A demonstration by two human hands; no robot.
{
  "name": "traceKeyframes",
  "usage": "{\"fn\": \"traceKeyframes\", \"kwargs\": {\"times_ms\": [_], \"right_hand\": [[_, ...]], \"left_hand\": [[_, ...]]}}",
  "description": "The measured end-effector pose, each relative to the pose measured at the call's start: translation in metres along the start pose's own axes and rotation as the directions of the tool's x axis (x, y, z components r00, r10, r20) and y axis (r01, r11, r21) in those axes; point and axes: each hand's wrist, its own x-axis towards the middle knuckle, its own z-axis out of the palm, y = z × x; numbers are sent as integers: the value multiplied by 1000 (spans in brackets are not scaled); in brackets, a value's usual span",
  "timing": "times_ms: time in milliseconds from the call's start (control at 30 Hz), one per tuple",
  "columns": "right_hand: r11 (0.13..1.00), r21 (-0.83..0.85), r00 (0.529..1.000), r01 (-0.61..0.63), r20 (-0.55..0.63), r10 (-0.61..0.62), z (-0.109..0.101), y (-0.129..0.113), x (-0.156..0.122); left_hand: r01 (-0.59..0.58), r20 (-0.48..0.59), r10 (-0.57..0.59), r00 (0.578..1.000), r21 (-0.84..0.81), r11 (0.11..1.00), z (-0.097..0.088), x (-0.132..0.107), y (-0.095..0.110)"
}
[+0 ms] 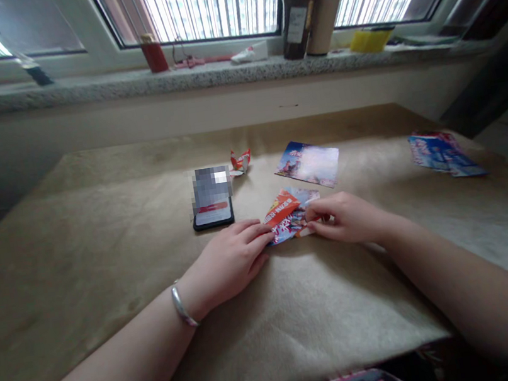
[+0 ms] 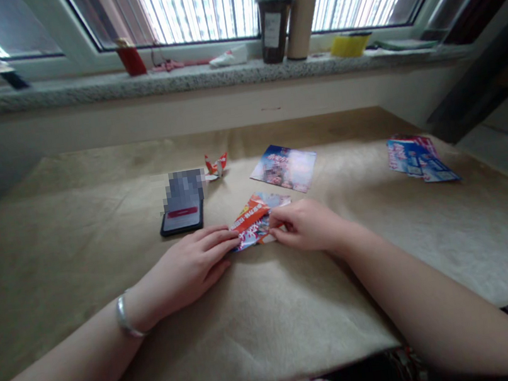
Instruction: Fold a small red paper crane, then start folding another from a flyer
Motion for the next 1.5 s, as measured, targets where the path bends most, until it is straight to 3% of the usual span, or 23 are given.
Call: {"fn": "traceKeyframes", "kwargs": {"times_ms": [367,667,933,1200,1500], "right_hand": [[989,105,994,-99,54,94,-3,10,5],[981,-37,981,-192,32,193,0,7,9],[953,-175,969,-246,-35,243,4,9,10],[932,-219,957,-289,-64,282,8,16,11],[889,-273,929,-368,-74,361,9,12,15]], "left_hand": [[-7,67,8,998,-22,1000,0,-4,2],[-7,115,8,993,-10,1000,-5,-2,6],[-3,108,1,994,25,1000,2,-4,4],[9,153,-20,988,71,997,0,-3,6],[16,128,-25,991,72,997,3,-2,6]]}}
